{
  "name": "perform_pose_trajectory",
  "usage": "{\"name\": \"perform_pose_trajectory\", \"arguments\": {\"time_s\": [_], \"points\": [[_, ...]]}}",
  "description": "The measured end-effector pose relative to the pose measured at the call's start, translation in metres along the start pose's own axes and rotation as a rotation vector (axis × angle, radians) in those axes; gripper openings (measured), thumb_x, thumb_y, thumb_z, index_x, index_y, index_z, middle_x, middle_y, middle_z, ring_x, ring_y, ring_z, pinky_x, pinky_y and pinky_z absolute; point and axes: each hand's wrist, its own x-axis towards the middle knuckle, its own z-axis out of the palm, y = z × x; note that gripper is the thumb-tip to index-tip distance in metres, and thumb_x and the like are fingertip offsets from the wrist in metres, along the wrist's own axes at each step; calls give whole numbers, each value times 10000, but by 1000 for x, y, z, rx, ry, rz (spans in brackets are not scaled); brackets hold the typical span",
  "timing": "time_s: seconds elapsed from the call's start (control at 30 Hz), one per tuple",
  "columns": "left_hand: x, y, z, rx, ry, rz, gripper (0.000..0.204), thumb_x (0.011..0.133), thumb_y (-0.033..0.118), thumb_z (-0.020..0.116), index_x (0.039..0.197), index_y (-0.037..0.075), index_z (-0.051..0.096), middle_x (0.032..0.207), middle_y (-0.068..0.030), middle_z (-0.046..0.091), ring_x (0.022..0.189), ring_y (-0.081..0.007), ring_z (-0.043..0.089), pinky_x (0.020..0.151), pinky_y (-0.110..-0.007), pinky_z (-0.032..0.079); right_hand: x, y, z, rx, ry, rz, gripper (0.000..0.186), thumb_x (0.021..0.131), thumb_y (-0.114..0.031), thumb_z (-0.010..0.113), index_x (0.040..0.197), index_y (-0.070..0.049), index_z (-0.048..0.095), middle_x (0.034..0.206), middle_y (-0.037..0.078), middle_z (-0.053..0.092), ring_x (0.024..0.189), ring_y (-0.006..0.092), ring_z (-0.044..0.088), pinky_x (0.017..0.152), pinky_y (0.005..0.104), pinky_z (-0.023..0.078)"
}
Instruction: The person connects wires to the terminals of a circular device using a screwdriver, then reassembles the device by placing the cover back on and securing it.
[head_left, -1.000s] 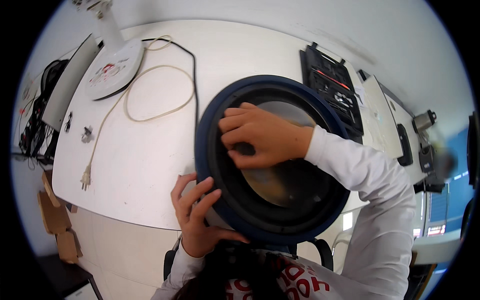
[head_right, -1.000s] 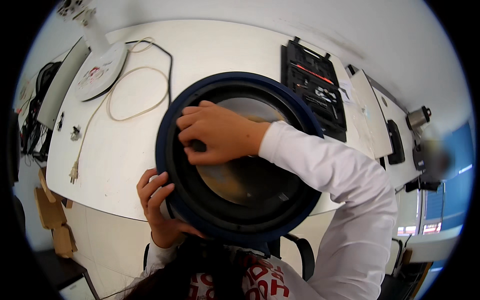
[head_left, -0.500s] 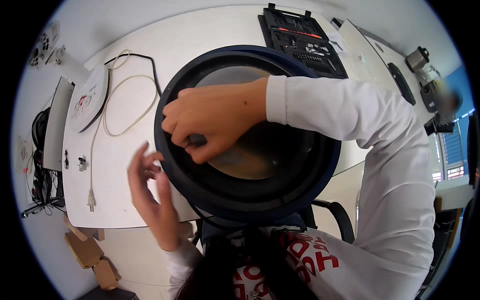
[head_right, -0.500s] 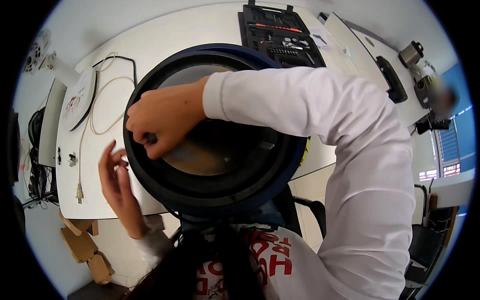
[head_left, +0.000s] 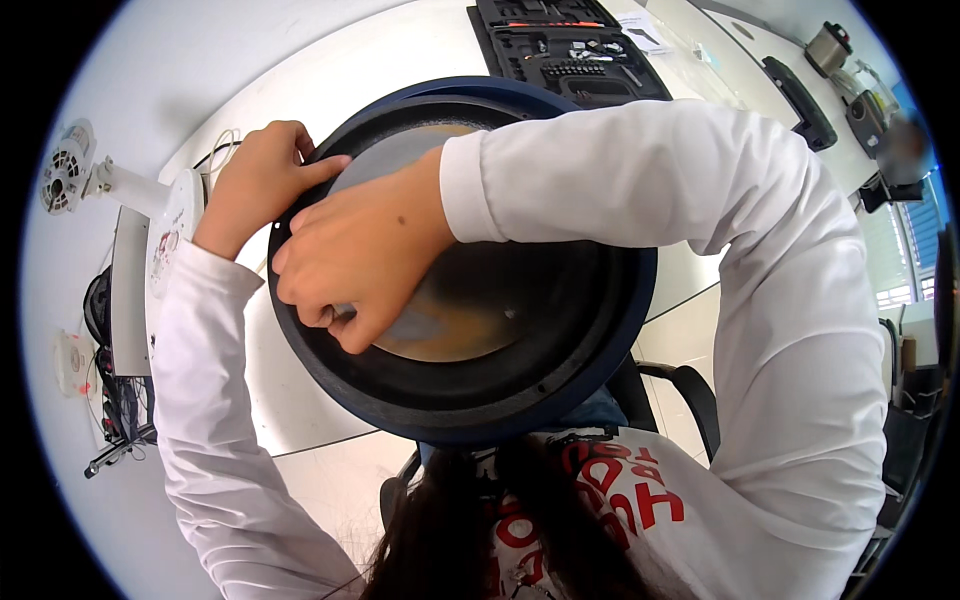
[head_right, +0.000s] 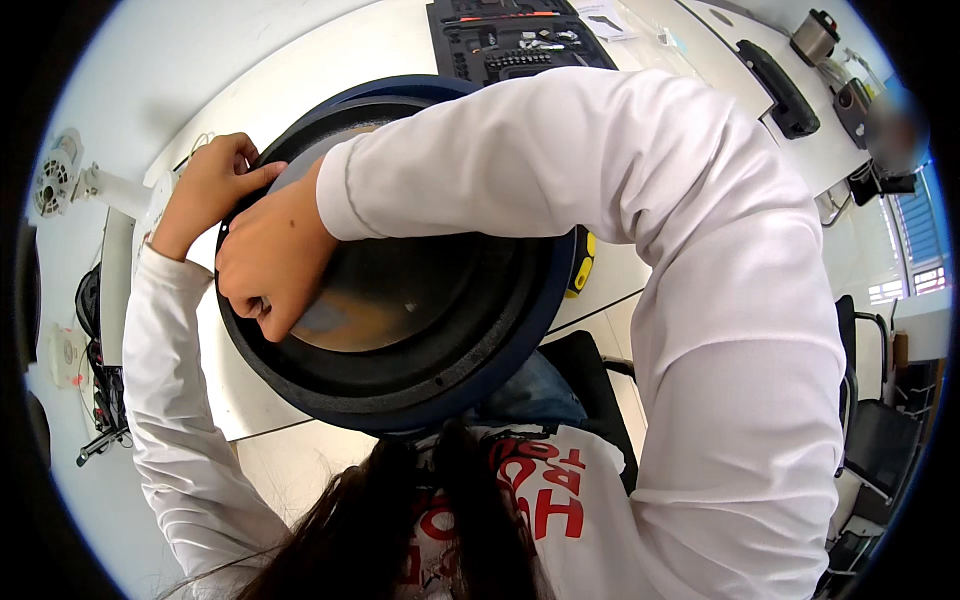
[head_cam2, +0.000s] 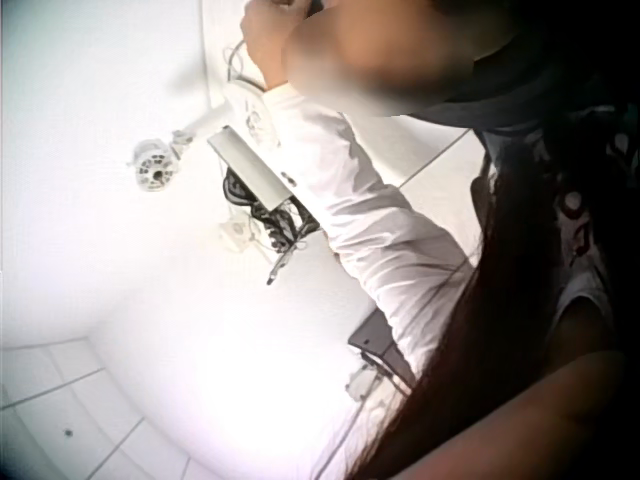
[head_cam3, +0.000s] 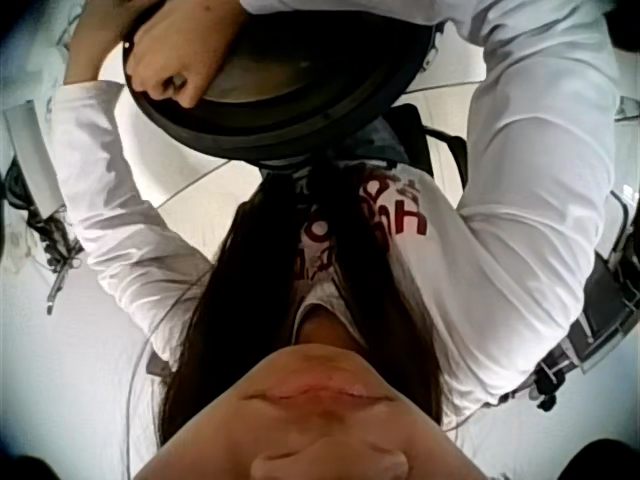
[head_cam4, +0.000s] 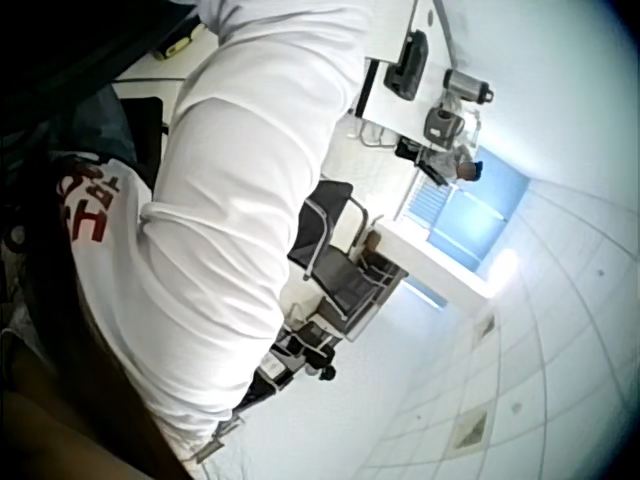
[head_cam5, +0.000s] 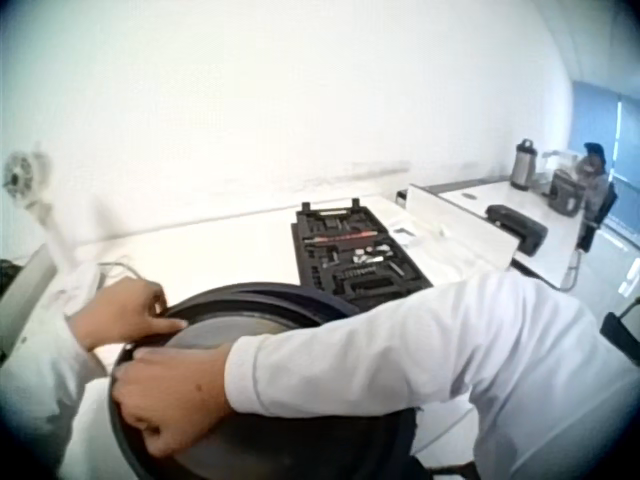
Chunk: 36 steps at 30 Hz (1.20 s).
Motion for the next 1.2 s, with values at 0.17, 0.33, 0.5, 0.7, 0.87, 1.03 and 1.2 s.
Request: {"name": "perform_pose_trajectory", "arguments": {"time_s": [0.17,0.33,0.5,0.7,0.87,1.03,1.2], "points": [[-2,-14,11,-126,99,132,387,813,309,720,811,-70,641,650,-136,597,573,-195,545,556,-335,436,-21,-7,-10,179,126,82,148,818,-213,587,833,-87,665,876,69,640,872,246,611,793,389,490],[-1,-33,2,-116,77,214,353,880,261,661,810,-80,599,644,-115,567,579,-153,481,562,-319,405,-98,-6,-38,144,513,250,227,904,-152,599,1118,-85,632,1039,75,674,914,206,649,818,326,518],[-4,-24,3,-544,-71,14,279,953,257,621,870,-10,616,725,26,592,662,-19,528,602,-190,426,-166,-26,-36,-79,333,1030,306,967,-277,569,1169,-49,598,950,77,646,875,177,627,762,287,490],[-18,-26,6,-788,-29,-77,261,952,227,613,830,-4,622,695,25,609,566,-17,516,521,-188,399,-175,-35,-15,-252,355,1031,369,978,-369,503,1044,-28,631,943,147,672,854,297,671,785,379,537],[-45,-27,-1,-706,210,-52,230,943,225,624,898,1,643,787,-3,649,646,-45,564,588,-193,435,-175,-29,1,-499,475,974,394,989,-381,472,925,-37,653,838,134,678,772,304,681,751,391,549],[-53,-23,-33,-841,248,-23,222,953,233,619,968,13,643,834,-1,673,690,-35,591,625,-173,445,-169,-35,-18,31,499,1101,482,1007,-420,432,920,-1,651,766,154,677,706,299,680,662,362,553],[-50,-37,-22,-884,207,-88,220,960,239,608,921,25,635,822,0,673,670,-35,588,618,-178,448,-159,-25,-10,33,590,1044,424,1013,-385,453,981,5,615,799,116,640,576,230,614,556,304,516]]}}
